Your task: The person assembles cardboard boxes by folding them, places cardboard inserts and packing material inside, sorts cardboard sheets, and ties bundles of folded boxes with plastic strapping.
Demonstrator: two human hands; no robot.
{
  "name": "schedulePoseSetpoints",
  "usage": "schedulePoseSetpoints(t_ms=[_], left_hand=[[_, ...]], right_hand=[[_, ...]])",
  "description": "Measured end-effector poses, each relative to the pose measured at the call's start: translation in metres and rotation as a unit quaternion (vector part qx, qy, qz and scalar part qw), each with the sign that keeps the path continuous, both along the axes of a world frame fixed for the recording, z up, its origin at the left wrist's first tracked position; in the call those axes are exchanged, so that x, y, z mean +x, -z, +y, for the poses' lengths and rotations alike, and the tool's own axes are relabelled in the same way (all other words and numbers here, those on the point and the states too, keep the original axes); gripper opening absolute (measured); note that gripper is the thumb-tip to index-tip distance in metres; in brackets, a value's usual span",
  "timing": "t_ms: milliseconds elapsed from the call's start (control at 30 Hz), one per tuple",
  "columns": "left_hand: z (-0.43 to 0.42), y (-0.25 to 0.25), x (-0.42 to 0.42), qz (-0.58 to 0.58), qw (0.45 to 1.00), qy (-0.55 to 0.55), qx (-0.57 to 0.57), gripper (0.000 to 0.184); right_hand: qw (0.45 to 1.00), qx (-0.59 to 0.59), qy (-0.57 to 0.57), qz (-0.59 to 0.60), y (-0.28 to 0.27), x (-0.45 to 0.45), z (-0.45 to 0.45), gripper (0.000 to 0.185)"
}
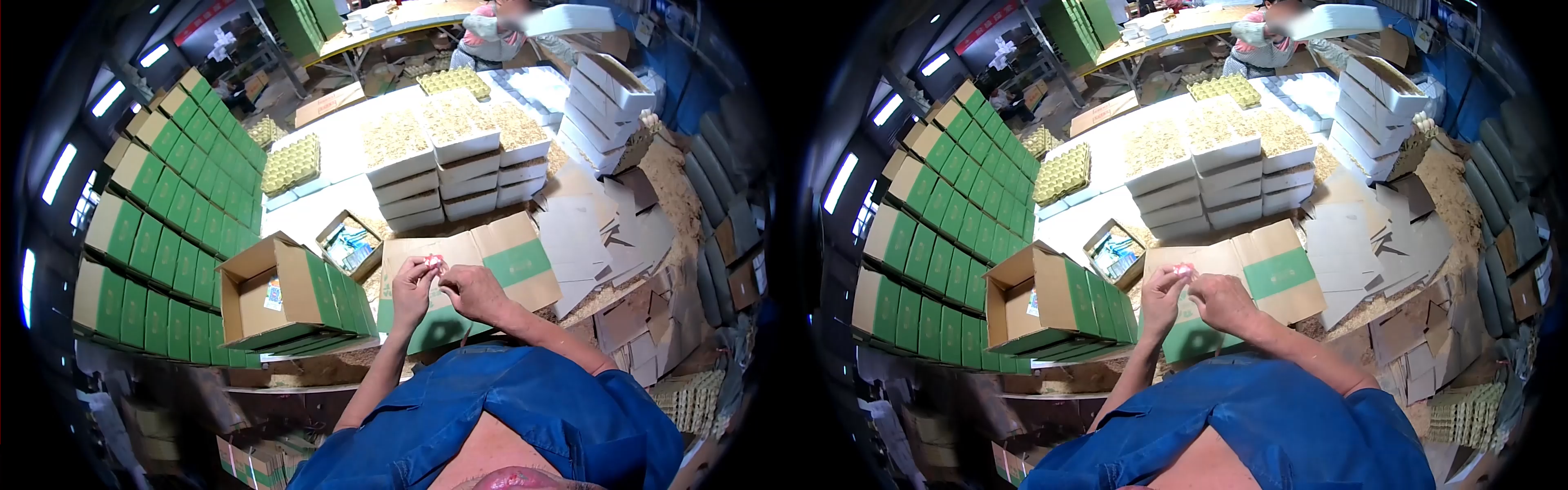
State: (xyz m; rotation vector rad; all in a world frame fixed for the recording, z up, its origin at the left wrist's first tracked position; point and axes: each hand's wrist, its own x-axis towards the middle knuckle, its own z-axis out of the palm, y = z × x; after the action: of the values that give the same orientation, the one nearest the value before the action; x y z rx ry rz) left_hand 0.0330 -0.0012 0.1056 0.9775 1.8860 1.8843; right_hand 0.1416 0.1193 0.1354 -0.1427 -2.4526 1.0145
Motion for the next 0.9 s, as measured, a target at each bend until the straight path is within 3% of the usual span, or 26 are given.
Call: schedulePoseSetpoints(t_ms=[33,100,167,233,367,433,533,633,700,767,900], left_hand=[[-0.002,0.005,0.0,0.0,1.0,0.001,0.001,0.016],[-0.005,0.008,0.0,-0.06,0.99,0.12,-0.031,0.016],[-0.014,-0.004,0.007,-0.077,0.958,0.186,-0.204,0.016],[-0.017,-0.001,0.007,-0.147,0.952,0.231,-0.137,0.015],[-0.022,0.003,0.005,-0.318,0.931,0.18,0.017,0.014],[-0.022,-0.007,0.009,-0.388,0.908,0.153,0.029,0.012],[-0.026,0.01,0.007,-0.297,0.939,0.172,0.032,0.011],[-0.027,0.013,0.006,-0.284,0.948,0.14,0.023,0.01],[-0.026,0.016,0.008,-0.3,0.946,0.117,0.032,0.01],[-0.019,0.017,0.01,-0.403,0.901,0.079,0.138,0.01],[-0.014,0.01,0.01,-0.411,0.891,0.063,0.183,0.007]], right_hand=[[1.0,0.012,-0.022,-0.014,-0.006,0.003,0.001,0.007],[0.999,0.0,-0.032,0.032,-0.013,0.003,0.001,0.007],[0.997,-0.061,-0.055,0.007,-0.009,-0.003,0.007,0.006],[0.996,-0.077,-0.046,0.018,-0.005,-0.01,0.013,0.007],[0.997,-0.059,-0.029,0.033,-0.006,-0.015,0.023,0.009],[0.998,-0.038,-0.001,0.043,-0.004,-0.014,0.019,0.007],[0.998,-0.041,0.005,0.047,0.001,-0.013,0.01,0.006],[0.995,-0.085,-0.004,0.056,0.011,-0.017,0.005,0.008],[0.988,-0.15,0.018,0.036,0.015,-0.017,0.004,0.012],[0.993,-0.101,0.016,0.06,0.015,-0.014,-0.002,0.013],[0.993,-0.054,-0.003,0.106,0.003,-0.01,-0.01,0.014]])
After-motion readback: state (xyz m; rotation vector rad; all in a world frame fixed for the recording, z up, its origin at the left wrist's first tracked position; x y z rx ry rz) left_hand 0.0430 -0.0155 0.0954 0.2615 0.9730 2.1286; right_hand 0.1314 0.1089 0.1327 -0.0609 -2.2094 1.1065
